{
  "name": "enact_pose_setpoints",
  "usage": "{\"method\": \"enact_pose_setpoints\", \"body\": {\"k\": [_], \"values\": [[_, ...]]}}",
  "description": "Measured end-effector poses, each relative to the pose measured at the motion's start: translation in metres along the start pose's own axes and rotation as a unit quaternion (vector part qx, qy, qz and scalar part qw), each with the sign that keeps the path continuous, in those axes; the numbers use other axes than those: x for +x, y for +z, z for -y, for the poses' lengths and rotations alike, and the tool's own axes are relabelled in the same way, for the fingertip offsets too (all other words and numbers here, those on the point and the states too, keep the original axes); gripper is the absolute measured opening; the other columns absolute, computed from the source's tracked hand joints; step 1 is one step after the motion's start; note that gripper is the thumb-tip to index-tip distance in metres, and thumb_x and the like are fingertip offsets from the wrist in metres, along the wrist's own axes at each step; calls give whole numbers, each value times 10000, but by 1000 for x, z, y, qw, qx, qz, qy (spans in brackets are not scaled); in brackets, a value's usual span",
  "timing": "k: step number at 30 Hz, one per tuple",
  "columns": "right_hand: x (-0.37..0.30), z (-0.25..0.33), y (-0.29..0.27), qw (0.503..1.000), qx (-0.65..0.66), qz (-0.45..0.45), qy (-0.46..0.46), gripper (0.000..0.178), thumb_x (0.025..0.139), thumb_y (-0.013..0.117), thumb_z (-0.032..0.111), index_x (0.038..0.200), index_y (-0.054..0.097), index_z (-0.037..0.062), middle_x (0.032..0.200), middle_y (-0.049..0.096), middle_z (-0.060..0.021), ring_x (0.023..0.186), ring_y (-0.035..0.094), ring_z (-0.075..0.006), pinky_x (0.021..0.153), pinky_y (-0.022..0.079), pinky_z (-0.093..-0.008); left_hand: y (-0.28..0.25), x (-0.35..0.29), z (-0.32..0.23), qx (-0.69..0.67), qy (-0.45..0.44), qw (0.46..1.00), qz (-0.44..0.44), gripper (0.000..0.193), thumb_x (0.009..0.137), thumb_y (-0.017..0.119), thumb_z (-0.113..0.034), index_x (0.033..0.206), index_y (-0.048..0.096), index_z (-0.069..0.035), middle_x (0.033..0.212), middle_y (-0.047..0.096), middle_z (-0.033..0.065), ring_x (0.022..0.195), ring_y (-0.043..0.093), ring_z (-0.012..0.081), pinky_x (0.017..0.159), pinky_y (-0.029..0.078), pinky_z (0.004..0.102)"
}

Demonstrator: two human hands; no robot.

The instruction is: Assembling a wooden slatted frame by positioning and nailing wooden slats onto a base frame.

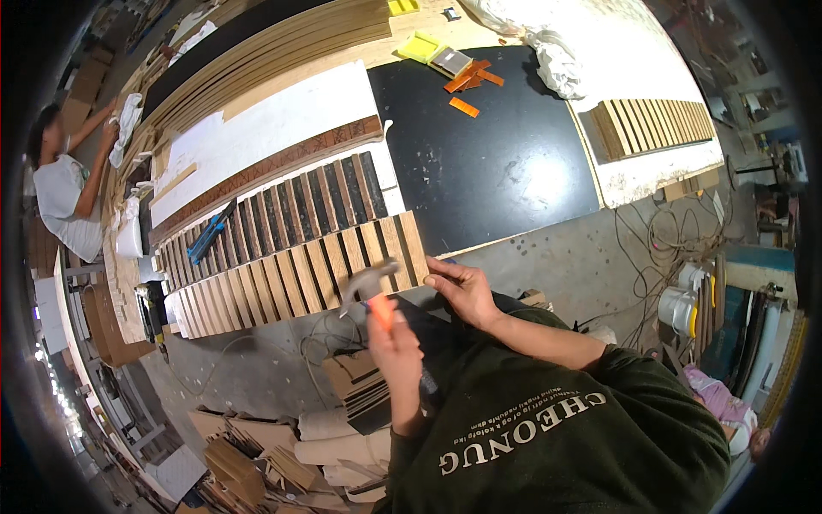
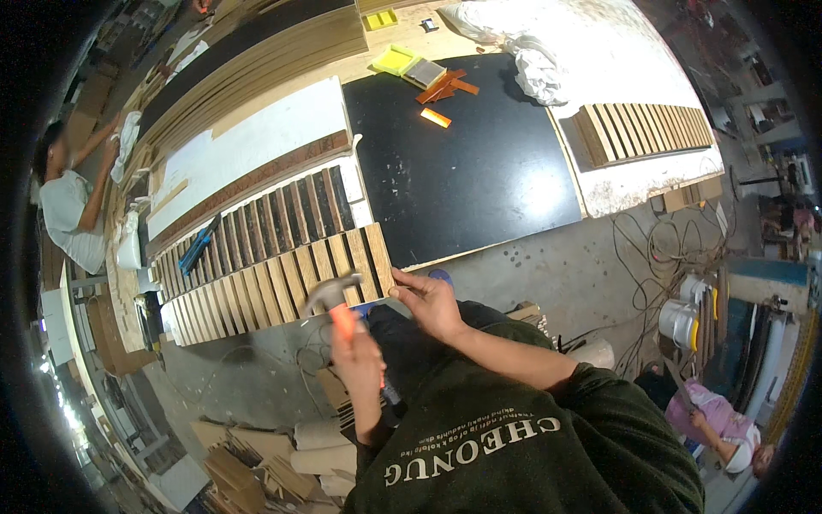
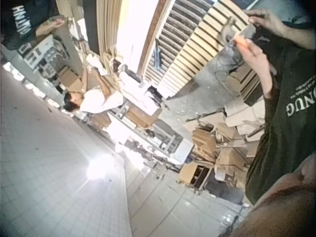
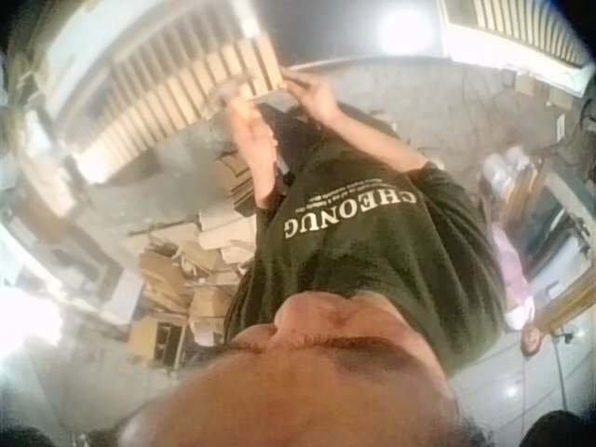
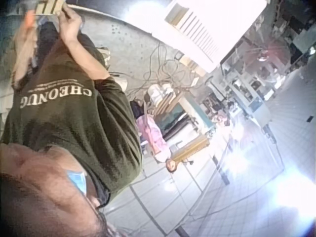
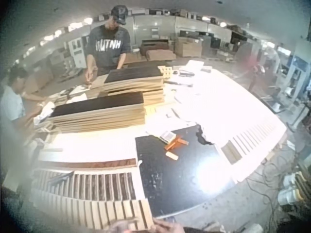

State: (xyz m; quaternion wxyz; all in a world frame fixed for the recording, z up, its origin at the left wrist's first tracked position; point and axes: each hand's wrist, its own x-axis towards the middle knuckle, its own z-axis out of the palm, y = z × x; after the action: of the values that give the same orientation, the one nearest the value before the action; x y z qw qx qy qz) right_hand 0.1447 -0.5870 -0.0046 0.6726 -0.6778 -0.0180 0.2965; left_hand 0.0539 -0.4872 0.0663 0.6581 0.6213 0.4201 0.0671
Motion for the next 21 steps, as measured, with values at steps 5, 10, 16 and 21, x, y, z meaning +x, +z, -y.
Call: {"method": "enact_pose_setpoints", "body": {"k": [5,10,16,21], "values": [[-1,6,0,1000,3,3,5,354,851,634,75,1189,572,-8,1019,662,-69,839,561,-56,756,470,-206,1,2,1,35,-21,999,16,205,948,440,-160,1107,499,-46,552,410,-23,384,358,39,335,304,192],[-1,5,1,1000,5,0,0,352,852,630,69,1189,570,-13,1015,661,-59,852,565,-51,768,477,-213,0,0,0,26,6,999,-19,196,938,437,-145,1088,503,-38,545,415,-17,374,355,50,332,306,208],[0,5,0,1000,2,3,7,341,855,625,60,1188,578,3,1009,660,-43,844,564,-45,762,477,-210,-7,1,-5,-6,-13,1000,11,225,933,450,-156,1109,501,-25,585,432,-7,408,388,51,356,335,202],[-1,1,2,1000,-26,0,-10,338,856,624,56,1189,582,15,1011,658,-31,845,558,-38,763,473,-205,-1,4,7,58,-36,997,36,203,930,454,-157,1086,502,-36,552,406,-21,395,379,46,353,332,196]]}}
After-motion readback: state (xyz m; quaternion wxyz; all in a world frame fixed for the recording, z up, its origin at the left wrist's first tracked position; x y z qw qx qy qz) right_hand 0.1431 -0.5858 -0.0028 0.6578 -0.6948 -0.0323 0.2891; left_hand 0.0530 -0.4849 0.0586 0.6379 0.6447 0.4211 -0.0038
